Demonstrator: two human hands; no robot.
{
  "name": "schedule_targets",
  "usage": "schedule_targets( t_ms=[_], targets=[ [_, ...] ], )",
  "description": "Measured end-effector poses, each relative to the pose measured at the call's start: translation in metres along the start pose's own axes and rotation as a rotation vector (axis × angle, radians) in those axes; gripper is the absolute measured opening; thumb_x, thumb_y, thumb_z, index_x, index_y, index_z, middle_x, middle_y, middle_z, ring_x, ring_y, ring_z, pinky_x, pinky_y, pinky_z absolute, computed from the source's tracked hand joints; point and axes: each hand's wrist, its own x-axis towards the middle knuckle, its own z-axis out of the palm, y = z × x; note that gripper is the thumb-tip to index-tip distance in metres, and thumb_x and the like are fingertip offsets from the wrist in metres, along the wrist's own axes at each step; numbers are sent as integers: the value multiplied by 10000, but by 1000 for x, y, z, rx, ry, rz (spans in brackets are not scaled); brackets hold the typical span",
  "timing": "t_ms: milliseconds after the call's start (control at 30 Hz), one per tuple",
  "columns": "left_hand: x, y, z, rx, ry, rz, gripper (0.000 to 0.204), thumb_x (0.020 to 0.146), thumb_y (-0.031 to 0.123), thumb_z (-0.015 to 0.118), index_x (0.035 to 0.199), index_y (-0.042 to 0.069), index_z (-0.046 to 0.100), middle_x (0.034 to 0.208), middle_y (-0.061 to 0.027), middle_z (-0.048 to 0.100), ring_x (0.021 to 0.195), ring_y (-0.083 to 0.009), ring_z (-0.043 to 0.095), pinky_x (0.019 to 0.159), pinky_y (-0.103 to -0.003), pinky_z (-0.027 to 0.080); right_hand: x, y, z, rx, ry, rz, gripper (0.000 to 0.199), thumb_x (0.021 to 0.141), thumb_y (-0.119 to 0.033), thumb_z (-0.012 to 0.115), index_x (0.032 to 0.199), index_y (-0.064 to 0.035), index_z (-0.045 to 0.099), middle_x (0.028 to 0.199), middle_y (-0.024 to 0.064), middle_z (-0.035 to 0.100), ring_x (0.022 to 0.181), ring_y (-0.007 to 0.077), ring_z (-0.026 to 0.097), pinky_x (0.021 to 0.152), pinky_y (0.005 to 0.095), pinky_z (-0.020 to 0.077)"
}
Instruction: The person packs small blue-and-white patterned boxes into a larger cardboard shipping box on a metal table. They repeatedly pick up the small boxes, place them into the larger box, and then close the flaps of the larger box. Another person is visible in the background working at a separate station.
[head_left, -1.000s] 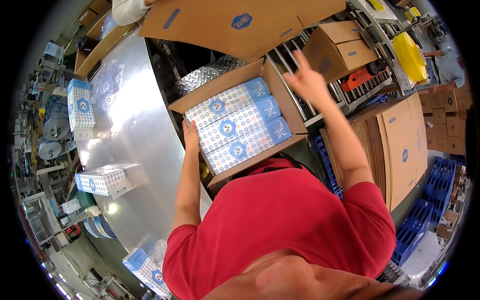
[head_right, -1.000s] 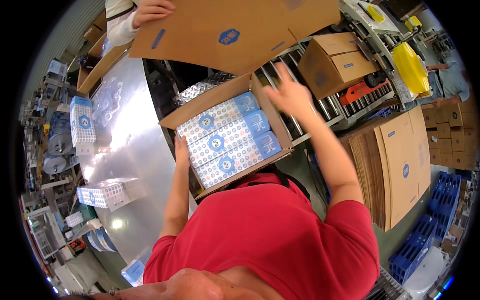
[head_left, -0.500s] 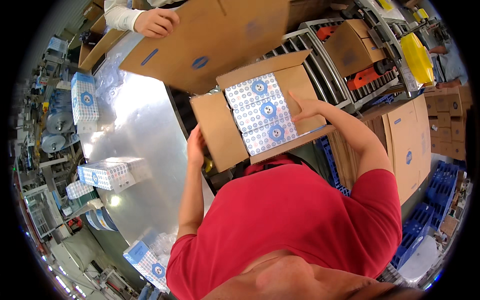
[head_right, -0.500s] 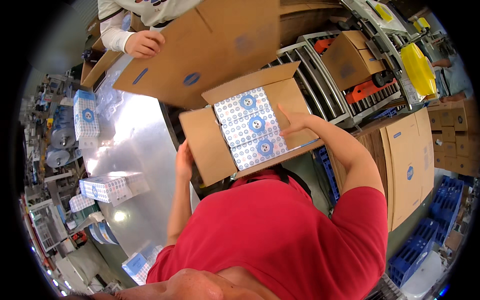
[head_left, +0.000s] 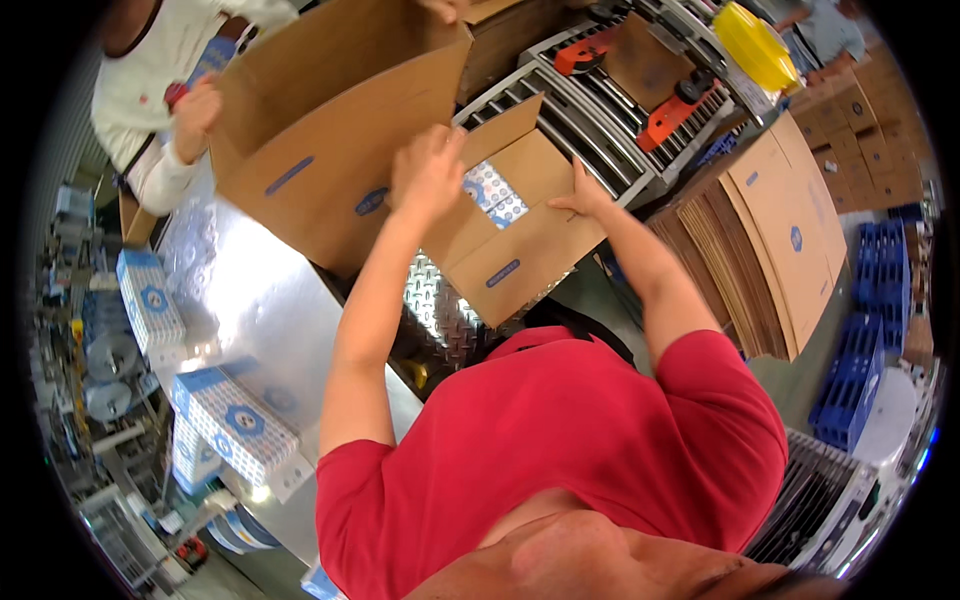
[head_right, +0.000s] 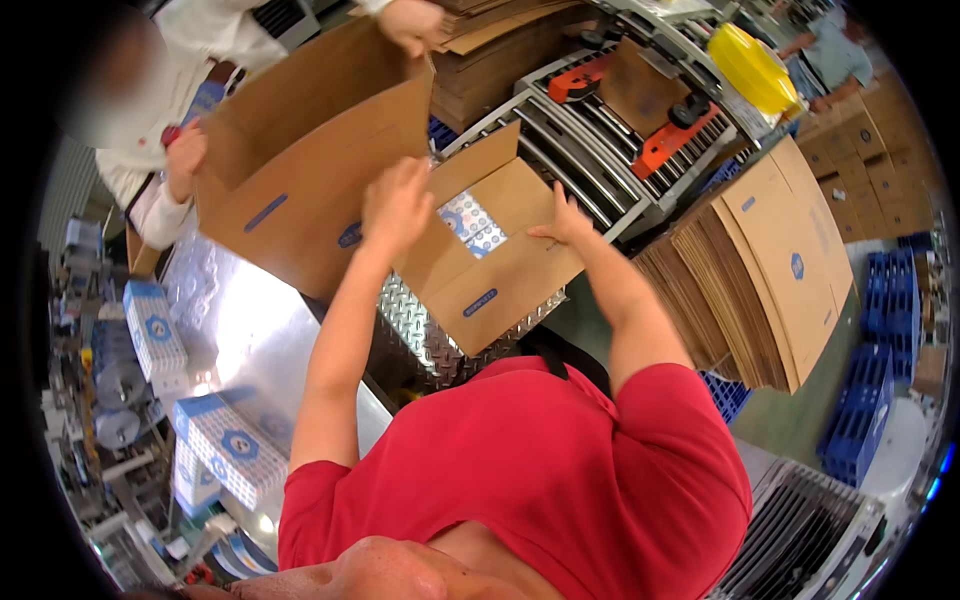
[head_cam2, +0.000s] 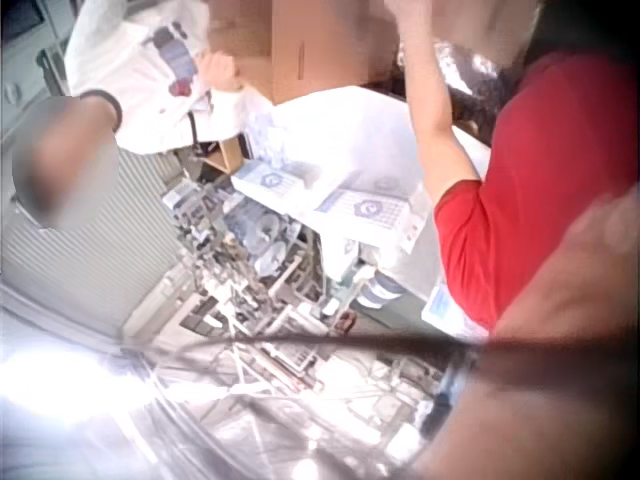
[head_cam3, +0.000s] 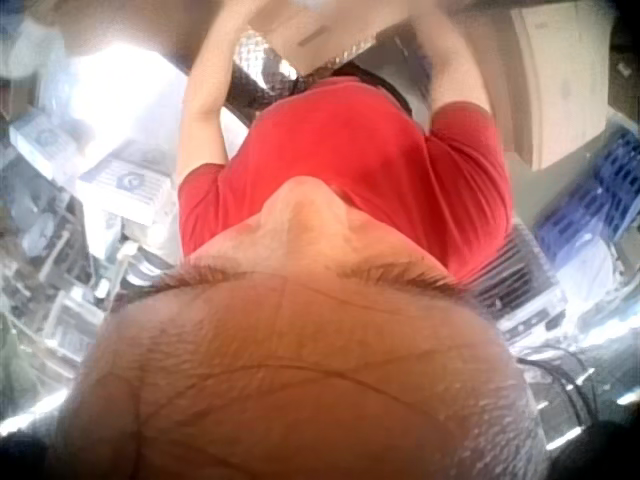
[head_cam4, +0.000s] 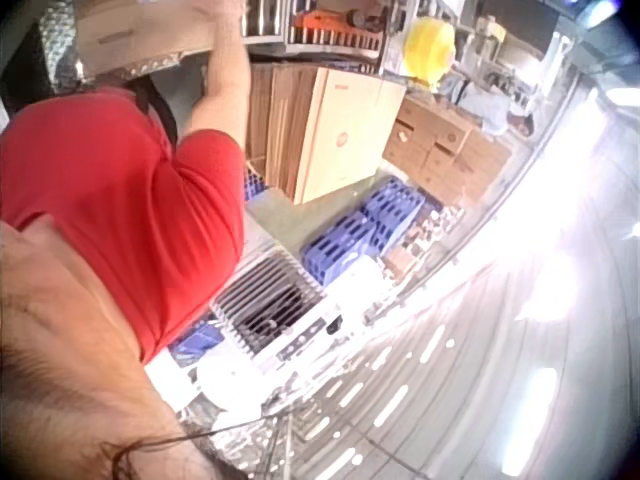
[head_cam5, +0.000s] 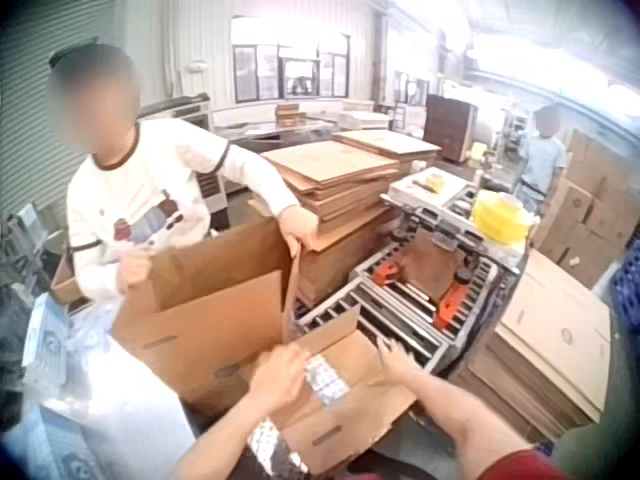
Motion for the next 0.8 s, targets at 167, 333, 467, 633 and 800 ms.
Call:
schedule_targets(
  t_ms=[167,333,467,633,800],
  targets=[
    [-52,2,35,83,-821,-192,524,879,391,509,1272,47,464,1108,-161,628,922,-329,645,764,-468,513,-29,-13,-8,293,40,-26,1193,676,-575,738,1486,-67,23,1340,220,464,1188,330,511,946,387,437],
    [-151,39,81,-75,-465,-542,540,882,236,514,1377,65,382,1500,-161,232,1374,-378,208,1087,-585,139,-23,-47,-1,146,193,37,804,806,-502,632,1399,-54,327,1227,174,568,1076,318,581,877,401,470],
    [-160,70,151,-1038,535,-1311,765,941,163,531,1465,0,-3,1492,-187,203,1326,-290,302,1069,-417,306,16,-47,-17,152,194,-123,623,825,-474,611,1247,-32,492,1091,178,624,989,322,606,806,422,491],
    [-58,117,203,-1236,686,-1408,728,915,114,582,1458,67,100,1438,-125,311,1268,-256,378,1045,-392,351,130,-25,-82,98,84,-261,585,833,-420,598,1224,1,490,1096,203,609,995,336,593,821,429,486],
    [77,101,297,-1227,585,-1167,760,895,39,566,1465,57,63,1455,-162,248,1283,-290,353,1064,-391,328,236,50,-129,-283,400,-491,628,910,-352,458,1410,-7,303,1512,200,185,1413,329,146,1152,433,112]
  ],
)
